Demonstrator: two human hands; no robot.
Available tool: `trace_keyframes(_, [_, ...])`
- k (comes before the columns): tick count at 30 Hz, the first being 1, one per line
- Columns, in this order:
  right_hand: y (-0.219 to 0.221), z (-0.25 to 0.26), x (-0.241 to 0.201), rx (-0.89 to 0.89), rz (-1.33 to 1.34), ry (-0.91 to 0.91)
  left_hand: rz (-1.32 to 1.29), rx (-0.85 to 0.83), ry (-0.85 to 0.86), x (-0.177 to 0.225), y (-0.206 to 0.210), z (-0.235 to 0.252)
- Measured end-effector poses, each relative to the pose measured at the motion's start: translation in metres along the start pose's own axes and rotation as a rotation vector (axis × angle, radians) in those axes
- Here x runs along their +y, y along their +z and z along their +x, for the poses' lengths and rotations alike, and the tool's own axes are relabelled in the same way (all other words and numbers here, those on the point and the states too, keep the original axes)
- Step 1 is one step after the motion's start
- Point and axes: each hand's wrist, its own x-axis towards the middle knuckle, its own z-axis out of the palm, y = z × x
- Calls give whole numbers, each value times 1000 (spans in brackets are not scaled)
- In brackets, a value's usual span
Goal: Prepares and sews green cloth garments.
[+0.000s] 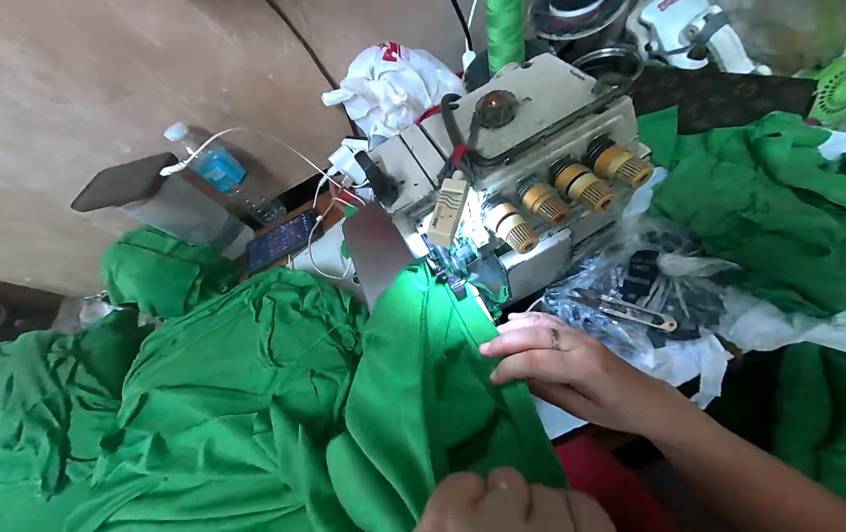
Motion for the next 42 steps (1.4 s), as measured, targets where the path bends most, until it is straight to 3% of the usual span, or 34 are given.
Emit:
trace_keyframes(4, [1,-2,0,17,-23,-7,76,5,-95,-3,25,11])
trace_keyframes(9, [6,-1,1,68,-24,-10,208,182,-170,-17,67,22])
trace_keyframes(16, [11,6,7,109,160,20,134,330,-213,-36,89,25])
trace_keyframes(28, [14,3,3,387,596,362,-1,478,-365,-35,116,19])
trace_keyframes(33, [12,2,7,452,541,382,-23,505,-363,-45,119,22])
trace_keyframes(42, [12,13,20,455,117,405,-57,537,-404,-56,119,21])
